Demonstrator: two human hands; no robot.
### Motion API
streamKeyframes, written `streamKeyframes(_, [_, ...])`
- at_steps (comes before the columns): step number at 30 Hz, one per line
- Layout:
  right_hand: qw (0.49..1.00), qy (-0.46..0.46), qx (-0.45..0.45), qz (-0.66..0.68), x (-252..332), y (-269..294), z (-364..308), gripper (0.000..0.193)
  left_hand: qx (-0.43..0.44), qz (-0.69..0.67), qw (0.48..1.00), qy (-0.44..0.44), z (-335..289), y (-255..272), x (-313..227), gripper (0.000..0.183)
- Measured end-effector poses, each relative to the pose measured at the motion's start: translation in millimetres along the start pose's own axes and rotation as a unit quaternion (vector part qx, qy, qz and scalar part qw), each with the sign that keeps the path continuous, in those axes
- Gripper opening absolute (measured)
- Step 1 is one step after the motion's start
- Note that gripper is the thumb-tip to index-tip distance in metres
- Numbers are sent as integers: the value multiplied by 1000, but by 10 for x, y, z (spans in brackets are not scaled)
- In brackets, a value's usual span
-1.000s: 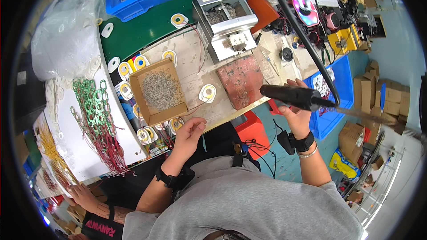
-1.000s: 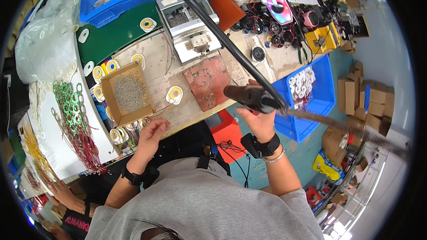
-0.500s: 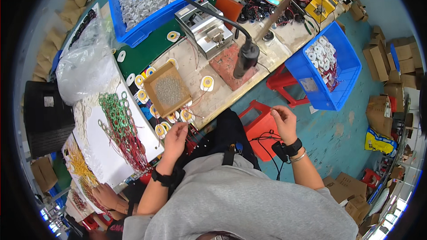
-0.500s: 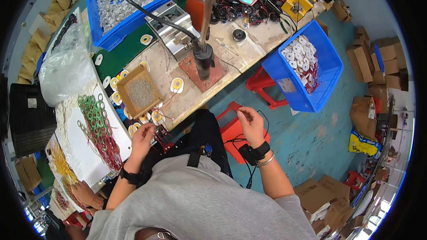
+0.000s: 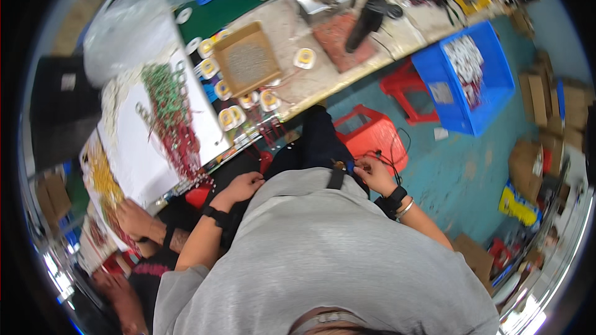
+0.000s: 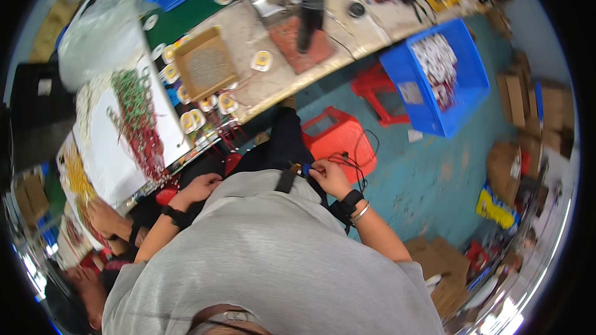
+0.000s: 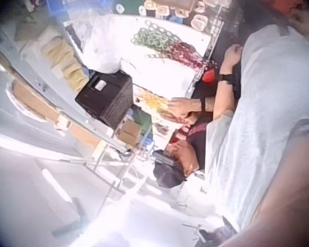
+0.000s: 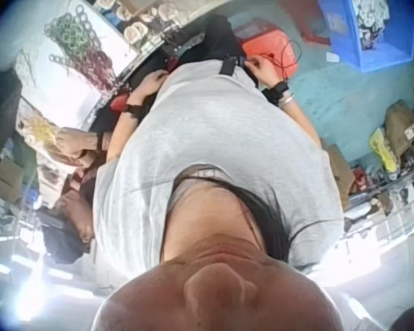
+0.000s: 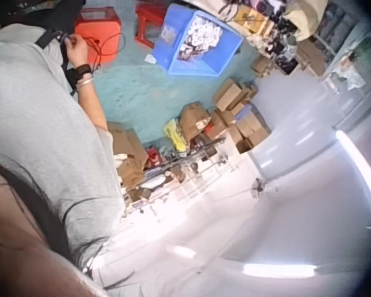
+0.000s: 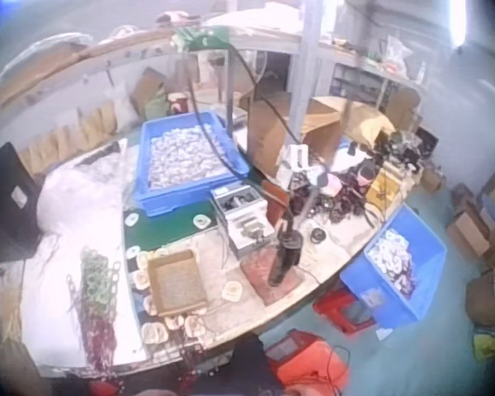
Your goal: Manually assemble and test electronics components using specialized tools at a factory workbench.
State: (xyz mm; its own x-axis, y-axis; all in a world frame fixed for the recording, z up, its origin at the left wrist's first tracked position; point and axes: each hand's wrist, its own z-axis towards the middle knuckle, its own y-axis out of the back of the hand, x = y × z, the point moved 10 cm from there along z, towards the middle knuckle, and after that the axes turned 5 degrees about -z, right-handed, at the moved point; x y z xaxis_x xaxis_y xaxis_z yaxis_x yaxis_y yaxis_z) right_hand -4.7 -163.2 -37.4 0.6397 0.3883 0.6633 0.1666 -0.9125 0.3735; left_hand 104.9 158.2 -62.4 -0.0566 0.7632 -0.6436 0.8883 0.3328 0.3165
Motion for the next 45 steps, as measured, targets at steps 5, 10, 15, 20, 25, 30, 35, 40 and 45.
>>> streamKeyframes(5, [987, 62, 76, -125, -241, -248, 489, 52, -96, -10, 995, 38, 67, -294, 311, 52])
streamKeyframes(10, [981, 50, 145, -121, -617, -167, 699, 56, -52, -33, 995, 75, 308, -718, 459, 48])
streamKeyframes(15, [949, 102, 189, -231, 721, -52, 411, 21, -121, -91, 988, 32, 125, -756, 360, 29])
streamKeyframes(20, [882, -47, 374, -284, -485, -223, 1986, 22, -172, -160, 971, 53, -63, -433, -14, 25])
streamKeyframes(25, [838, -15, 409, -360, -423, 41, 2476, 22, -209, -206, 949, 114, -159, -513, -154, 27])
streamKeyframes(30, [817, 38, 421, -393, 72, -178, 2943, 22, -206, -241, 933, 168, -212, -804, -445, 29])
streamKeyframes(35, [804, 71, 416, -419, 333, -99, 3228, 22, -177, -153, 969, 77, -239, -284, -707, 27])
streamKeyframes(40, [812, 64, 396, -424, 211, 174, 3040, 22, -742, -148, 644, -116, -1596, 2323, -151, 17])
streamKeyframes(45, [815, 77, 369, -441, 414, 303, 3236, 22, -705, -636, 249, -191, -2064, 3826, 619, 24])
